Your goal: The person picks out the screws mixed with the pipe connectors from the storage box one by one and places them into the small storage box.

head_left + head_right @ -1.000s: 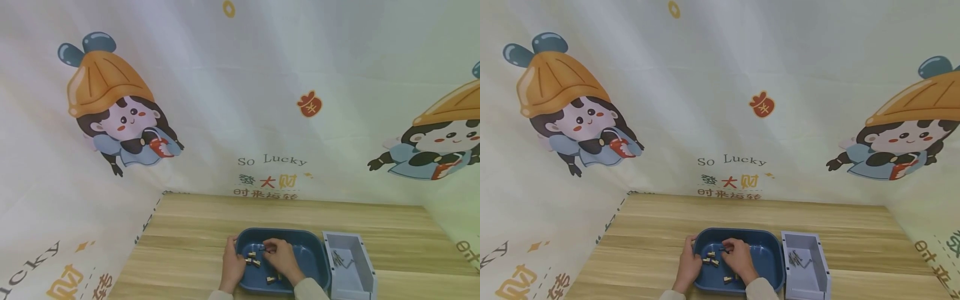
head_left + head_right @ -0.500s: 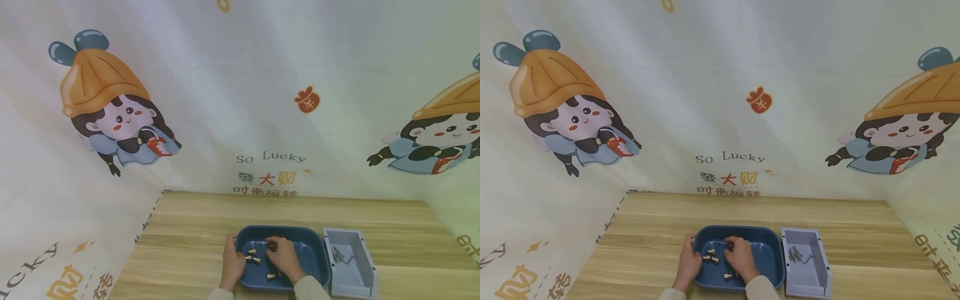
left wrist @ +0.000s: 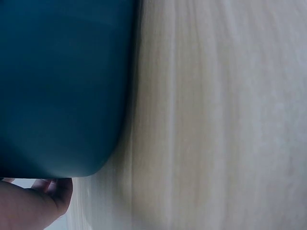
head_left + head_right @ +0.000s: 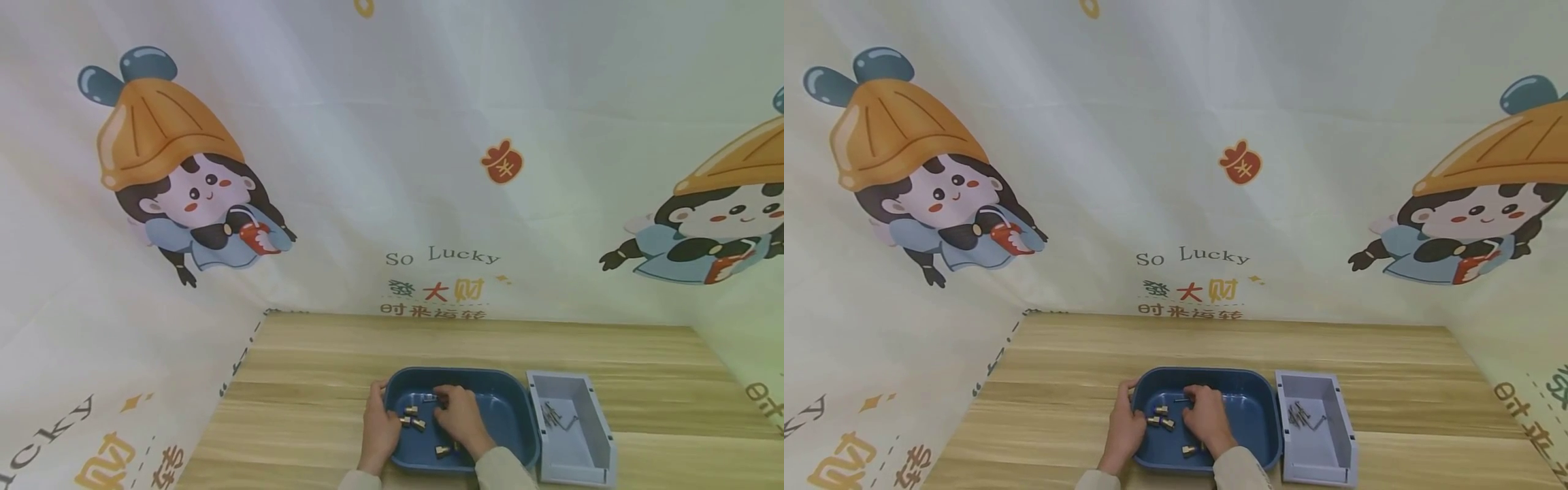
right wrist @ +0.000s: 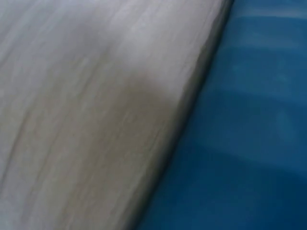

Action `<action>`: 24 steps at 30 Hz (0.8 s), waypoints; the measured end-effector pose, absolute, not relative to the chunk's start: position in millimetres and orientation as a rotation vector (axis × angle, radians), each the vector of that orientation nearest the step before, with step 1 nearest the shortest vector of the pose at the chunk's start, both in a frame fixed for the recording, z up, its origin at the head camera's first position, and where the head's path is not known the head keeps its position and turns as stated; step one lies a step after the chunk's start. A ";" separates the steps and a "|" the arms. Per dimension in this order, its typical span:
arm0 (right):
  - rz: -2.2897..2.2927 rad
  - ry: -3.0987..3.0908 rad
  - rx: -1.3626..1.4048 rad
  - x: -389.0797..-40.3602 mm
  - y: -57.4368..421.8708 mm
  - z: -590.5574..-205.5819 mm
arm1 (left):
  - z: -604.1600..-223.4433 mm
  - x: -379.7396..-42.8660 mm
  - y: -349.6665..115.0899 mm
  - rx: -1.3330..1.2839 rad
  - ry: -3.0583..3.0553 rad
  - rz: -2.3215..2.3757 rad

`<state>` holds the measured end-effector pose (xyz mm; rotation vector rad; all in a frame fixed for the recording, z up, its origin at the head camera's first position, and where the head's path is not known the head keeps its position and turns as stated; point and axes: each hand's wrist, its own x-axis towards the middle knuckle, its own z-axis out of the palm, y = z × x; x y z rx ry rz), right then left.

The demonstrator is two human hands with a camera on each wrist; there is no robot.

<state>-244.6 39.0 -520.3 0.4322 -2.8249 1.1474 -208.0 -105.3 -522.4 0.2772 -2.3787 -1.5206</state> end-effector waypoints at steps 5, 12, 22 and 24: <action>1.101 -2.863 0.414 -245.7 37.6 -522.1 | -522.6 -208.0 -105.2 0.252 -2.359 -1.527; 0.998 -2.921 0.456 -249.1 35.9 -524.5 | -522.0 -207.8 -105.4 0.273 -2.361 -1.528; 0.908 -2.910 0.480 -249.0 35.4 -526.4 | -525.1 -209.0 -106.2 0.271 -2.356 -1.524; 0.914 -2.909 0.462 -249.0 35.3 -526.5 | -525.4 -209.4 -106.2 0.272 -2.359 -1.518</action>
